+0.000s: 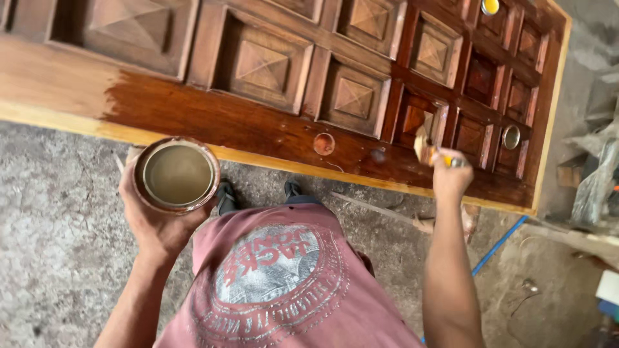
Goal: The person brushes a clear varnish-like finish from a can onto a carved wooden door panel resting on trestles, working the liquid into the recessed square panels, rails and edges, and reloading the brush from the can as they cover the surface.
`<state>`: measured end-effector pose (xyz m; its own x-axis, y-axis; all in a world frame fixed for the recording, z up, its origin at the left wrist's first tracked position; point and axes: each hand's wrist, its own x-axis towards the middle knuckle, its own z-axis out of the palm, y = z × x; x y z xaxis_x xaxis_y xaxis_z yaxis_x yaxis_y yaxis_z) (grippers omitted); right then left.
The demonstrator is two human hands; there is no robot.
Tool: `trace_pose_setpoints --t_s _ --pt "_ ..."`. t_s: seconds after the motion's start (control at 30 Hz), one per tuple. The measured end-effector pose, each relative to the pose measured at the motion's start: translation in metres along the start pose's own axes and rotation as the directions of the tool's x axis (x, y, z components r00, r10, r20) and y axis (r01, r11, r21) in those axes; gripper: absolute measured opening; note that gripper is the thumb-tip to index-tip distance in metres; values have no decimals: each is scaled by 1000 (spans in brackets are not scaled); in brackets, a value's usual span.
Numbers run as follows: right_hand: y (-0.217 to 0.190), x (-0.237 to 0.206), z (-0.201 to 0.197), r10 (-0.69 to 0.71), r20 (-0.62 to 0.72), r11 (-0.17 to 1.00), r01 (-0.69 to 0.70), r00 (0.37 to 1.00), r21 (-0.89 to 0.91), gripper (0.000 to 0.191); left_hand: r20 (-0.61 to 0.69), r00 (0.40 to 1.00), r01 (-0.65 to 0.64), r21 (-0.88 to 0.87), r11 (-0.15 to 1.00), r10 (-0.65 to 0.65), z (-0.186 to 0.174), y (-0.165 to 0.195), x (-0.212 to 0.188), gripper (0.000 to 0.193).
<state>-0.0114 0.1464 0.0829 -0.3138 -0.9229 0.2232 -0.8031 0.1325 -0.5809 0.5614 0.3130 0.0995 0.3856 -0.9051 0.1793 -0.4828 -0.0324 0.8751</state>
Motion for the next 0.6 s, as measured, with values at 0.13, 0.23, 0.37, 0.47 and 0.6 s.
trace_pose_setpoints --t_s 0.13,0.23,0.37,0.47,0.6 --pt "16 71 5 8 44 996 -12 999 90 12 -87 994 -72 12 997 73 42 33 -13 106" --pt "41 122 16 7 167 997 -19 986 71 13 -116 993 -27 82 996 37 86 66 -23 101" --pt "92 180 5 45 211 996 -60 976 64 11 -181 982 87 186 979 -53 156 120 -40 101" --pt "130 204 -6 77 373 997 -66 925 -43 13 -116 975 202 105 974 -190 205 154 -46 88" --pt "161 209 -21 -241 420 971 221 875 95 12 -174 983 53 -86 995 -67 266 183 -66 98"
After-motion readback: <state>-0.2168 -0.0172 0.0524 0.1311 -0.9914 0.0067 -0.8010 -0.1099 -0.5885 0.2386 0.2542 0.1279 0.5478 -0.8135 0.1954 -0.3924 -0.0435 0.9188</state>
